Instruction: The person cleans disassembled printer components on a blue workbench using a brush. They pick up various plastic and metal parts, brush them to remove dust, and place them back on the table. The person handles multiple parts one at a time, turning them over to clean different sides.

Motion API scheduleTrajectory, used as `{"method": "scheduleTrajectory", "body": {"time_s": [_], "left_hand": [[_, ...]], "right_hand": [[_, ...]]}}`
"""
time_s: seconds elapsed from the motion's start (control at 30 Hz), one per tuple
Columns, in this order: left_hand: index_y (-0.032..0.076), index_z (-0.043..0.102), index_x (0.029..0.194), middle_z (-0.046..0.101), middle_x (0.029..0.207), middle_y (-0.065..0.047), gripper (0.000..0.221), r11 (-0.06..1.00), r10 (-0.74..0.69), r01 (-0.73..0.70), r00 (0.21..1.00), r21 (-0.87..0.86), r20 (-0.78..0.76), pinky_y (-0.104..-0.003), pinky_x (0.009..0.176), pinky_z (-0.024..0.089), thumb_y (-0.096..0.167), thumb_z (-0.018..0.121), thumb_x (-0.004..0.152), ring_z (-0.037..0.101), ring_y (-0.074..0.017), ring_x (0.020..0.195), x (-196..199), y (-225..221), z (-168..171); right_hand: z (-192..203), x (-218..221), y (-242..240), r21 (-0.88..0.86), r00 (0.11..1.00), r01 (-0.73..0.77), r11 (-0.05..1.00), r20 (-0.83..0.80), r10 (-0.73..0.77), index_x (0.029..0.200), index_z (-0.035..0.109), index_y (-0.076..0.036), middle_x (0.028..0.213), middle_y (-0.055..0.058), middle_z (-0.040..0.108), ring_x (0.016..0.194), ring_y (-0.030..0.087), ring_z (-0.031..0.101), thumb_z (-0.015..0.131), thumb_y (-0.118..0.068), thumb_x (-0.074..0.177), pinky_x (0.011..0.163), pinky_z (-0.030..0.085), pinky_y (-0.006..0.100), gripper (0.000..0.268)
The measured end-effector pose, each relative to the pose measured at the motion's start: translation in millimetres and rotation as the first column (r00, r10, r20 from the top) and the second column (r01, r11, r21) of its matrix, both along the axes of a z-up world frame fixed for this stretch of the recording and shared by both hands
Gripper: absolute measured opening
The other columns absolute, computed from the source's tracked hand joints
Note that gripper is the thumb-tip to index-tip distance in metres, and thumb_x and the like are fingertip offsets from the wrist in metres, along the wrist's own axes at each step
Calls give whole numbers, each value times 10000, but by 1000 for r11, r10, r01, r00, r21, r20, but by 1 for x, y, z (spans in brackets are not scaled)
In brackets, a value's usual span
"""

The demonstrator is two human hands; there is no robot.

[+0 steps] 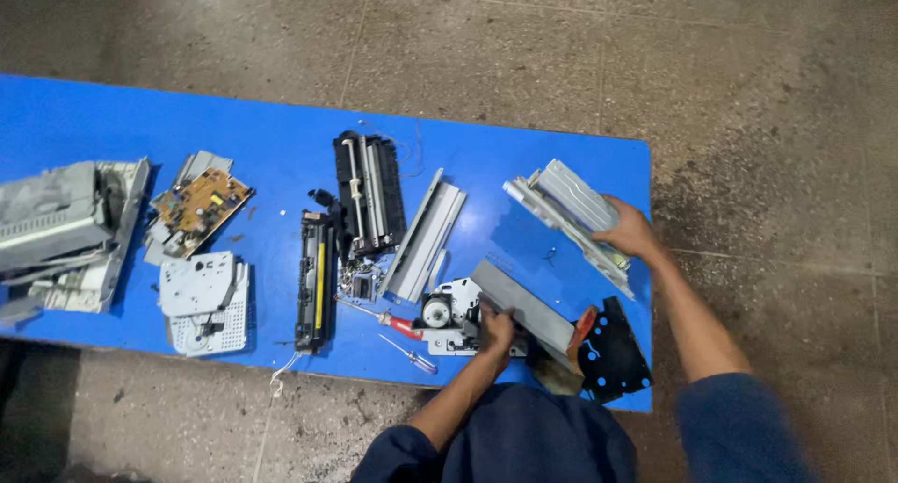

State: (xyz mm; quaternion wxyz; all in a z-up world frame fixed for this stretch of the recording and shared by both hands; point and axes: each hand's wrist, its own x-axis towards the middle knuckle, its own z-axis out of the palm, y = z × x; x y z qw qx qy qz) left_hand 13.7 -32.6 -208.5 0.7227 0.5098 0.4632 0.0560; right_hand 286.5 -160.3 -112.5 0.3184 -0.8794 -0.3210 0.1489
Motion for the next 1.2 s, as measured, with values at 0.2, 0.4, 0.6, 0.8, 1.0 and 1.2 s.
{"method": "scheduleTrajectory", "body": {"time_s": [0.2, 0.4, 0.6, 0.8, 1.0, 1.2], "left_hand": [[57, 433, 1413, 615, 1269, -159, 578, 983, 160, -139, 970, -118, 184, -364, 823, 554, -37, 613, 872, 638, -275, 1087, 48, 11, -1], [148, 331, 1465, 541, 1310, -134, 640, 927, 237, -193, 966, -323, 102, -383, 664, 620, -12, 569, 893, 638, -290, 1079, 90, 23, -7], [168, 275, 1563, 466, 1477, -130, 809, 982, 162, -149, 980, -119, 111, -531, 919, 532, 357, 606, 849, 529, -338, 1272, 86, 15, 12], [173, 258, 1610, 395, 1588, -80, 1037, 717, 243, 213, 816, -664, 525, -656, 1018, 420, 807, 501, 826, 401, -325, 1422, 49, 2, 73], [118, 316, 1572, 487, 1498, -120, 871, 829, 118, 312, 713, -463, 691, -611, 1011, 484, 683, 537, 947, 508, -346, 1315, 34, -7, 87], [118, 401, 1507, 541, 1407, -111, 681, 856, 181, 141, 819, -497, 545, -585, 1009, 530, 581, 495, 1016, 560, -306, 1282, 37, -6, 74]], "right_hand": [[3, -37, -59, 276, 767, 205, 939, -641, 21, 1470, 541, -81, 1348, 152, 660, 1191, 279, 651, 849, -306, 680, 1021, 517, 422, 877], [-12, -80, -94, 353, 685, 303, 885, -727, 55, 1460, 546, -93, 1322, 148, 666, 1172, 287, 657, 869, -301, 657, 1003, 525, 429, 890], [-6, -108, -89, 330, 858, 269, 905, -508, -70, 1451, 551, -105, 1296, 143, 671, 1154, 295, 663, 889, -296, 634, 985, 533, 435, 904], [48, -132, -63, -59, 898, 420, 906, 175, -404, 1417, 584, -148, 1246, 133, 685, 1107, 312, 681, 922, -295, 576, 943, 559, 446, 919], [89, -159, -51, 11, 834, 354, 935, 449, -321, 1377, 611, -109, 1193, 128, 683, 1038, 352, 669, 914, -328, 607, 835, 550, 474, 856], [104, -191, -42, 36, 742, 145, 989, 657, -133, 1305, 669, -55, 1106, 104, 663, 1022, 306, 646, 778, -219, 793, 855, 542, 443, 549]]}}
